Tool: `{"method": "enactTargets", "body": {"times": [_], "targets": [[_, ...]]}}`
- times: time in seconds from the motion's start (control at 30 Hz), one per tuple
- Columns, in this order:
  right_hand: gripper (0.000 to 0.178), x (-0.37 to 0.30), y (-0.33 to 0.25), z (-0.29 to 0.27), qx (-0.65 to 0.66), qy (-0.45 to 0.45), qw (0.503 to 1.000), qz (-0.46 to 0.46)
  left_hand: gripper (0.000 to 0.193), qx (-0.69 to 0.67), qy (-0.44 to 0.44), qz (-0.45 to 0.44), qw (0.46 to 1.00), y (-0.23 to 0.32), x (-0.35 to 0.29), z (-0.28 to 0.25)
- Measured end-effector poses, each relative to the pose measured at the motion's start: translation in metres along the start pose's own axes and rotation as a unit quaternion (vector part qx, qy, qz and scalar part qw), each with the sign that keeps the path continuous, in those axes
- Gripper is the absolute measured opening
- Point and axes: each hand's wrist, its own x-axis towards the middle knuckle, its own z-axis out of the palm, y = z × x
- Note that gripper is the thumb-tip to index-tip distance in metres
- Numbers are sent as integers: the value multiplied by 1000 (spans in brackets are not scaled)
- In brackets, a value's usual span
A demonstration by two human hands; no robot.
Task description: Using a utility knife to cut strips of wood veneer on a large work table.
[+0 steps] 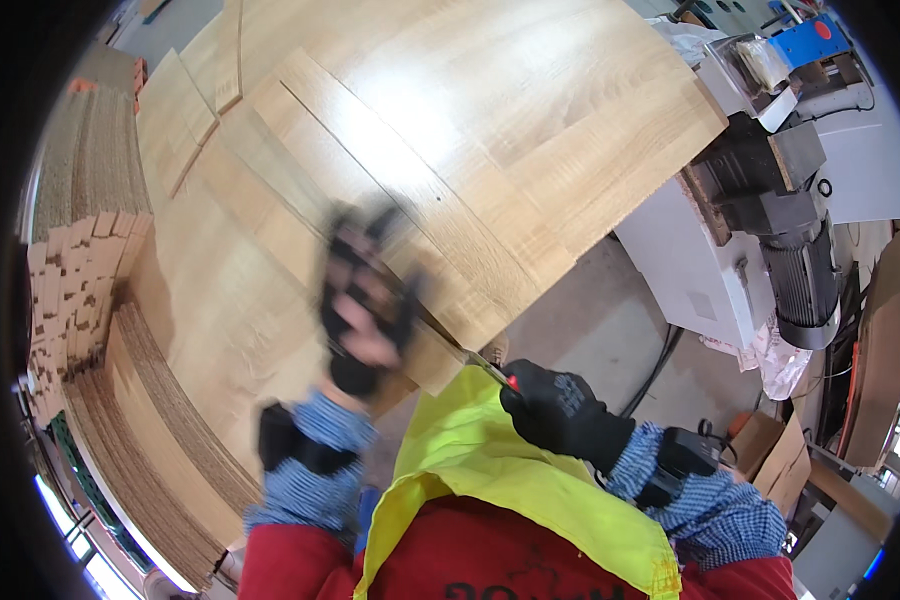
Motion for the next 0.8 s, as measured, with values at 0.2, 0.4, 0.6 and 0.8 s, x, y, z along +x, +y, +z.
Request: {"method": "enactTargets", "body": {"times": [0.2,0.4,0.6,0.8], "targets": [[24,26,-19,-18,203,62,976,-46,91,256,-20,-197,946,-201,134,-112],[20,32,-29,-35,420,55,892,160,90,137,-171,-281,934,-216,170,-114],[17,20,3,-58,51,29,995,77,81,110,-179,-322,923,-222,136,-148],[17,3,12,-47,-128,43,991,-9,64,231,25,-51,971,-149,128,-114]]}}
